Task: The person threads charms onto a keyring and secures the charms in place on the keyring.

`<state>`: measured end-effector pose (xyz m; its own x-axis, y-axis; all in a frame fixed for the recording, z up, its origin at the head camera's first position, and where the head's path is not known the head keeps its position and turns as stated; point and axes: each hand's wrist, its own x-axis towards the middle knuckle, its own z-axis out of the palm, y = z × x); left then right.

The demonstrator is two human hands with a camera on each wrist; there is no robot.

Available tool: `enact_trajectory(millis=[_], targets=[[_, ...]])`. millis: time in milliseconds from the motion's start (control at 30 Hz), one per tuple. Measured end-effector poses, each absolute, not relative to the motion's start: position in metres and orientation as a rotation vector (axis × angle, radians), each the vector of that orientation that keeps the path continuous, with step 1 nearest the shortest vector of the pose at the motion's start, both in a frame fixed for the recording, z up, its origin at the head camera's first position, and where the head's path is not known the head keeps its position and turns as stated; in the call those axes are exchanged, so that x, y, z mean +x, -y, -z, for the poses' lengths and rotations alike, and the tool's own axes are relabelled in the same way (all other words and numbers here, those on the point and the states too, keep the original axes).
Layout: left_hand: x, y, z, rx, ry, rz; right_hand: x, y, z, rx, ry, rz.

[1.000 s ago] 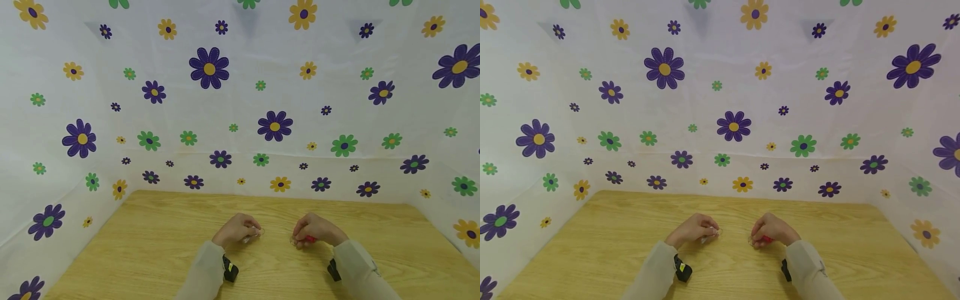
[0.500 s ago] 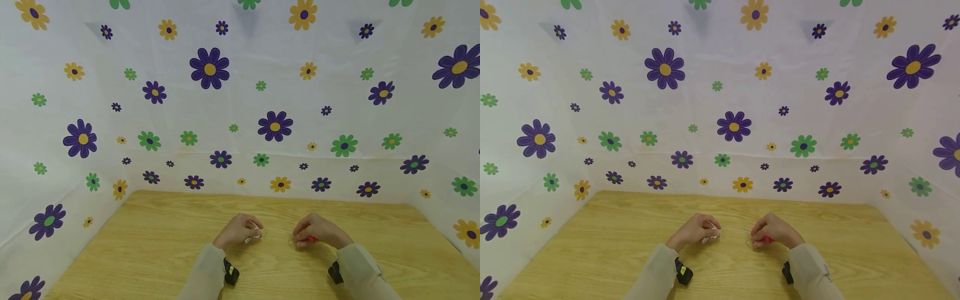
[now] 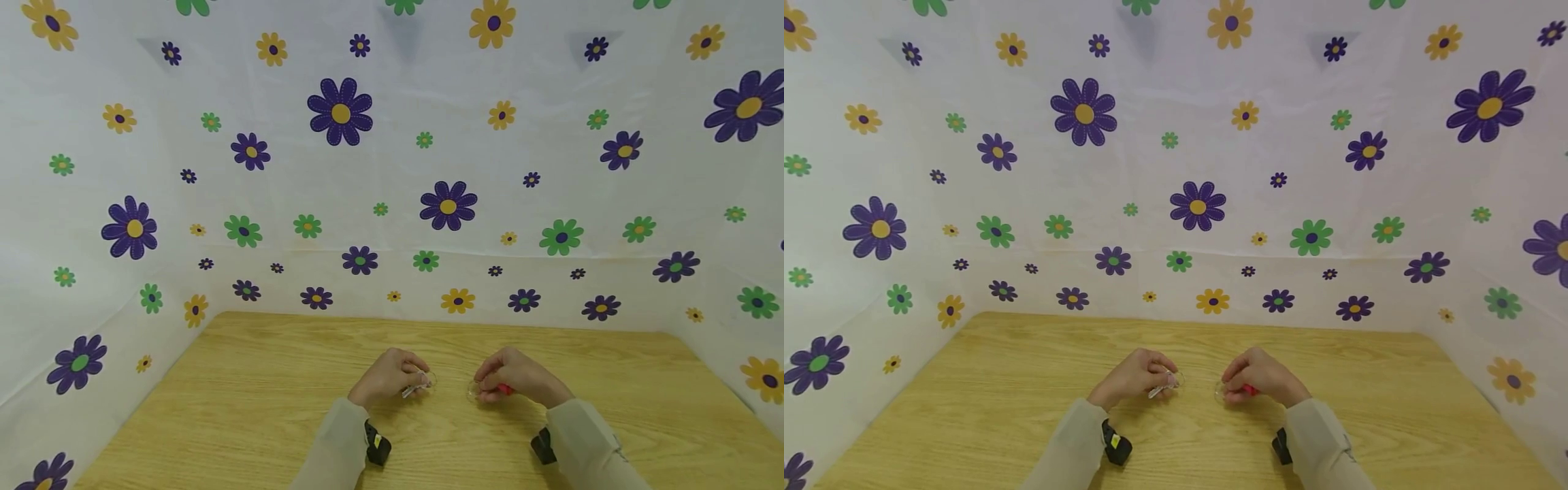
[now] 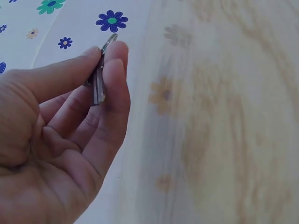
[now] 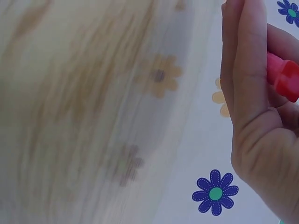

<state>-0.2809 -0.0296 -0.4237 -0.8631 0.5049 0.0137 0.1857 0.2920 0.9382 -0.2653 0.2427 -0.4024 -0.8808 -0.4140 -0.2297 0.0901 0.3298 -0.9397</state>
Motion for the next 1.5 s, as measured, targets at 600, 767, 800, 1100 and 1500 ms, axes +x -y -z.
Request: enact_trajectory(millis=[600,767,800,1100,1500], targets=[[-0.283,0.020,0.419,0.591,-2.210,-1.600,-0.266,-0.229,0.401,-0.317,-2.167,1.613],[-0.283,0.016,0.420,0.567,-2.166,-1.638,-0.267,-0.225,0.401,-0.323,-2.164,1.610],[-0.283,0.015,0.420,0.563,-2.162,-1.642,-0.268,-0.224,0.401,-0.325,-2.165,1.607],[-0.283,0.010,0.422,0.595,-2.150,-1.647,-0.269,-0.216,0.401,-0.363,-2.176,1.587],[-0.284,0.007,0.421,0.622,-2.183,-1.613,-0.271,-0.210,0.401,-0.381,-2.142,1.603]])
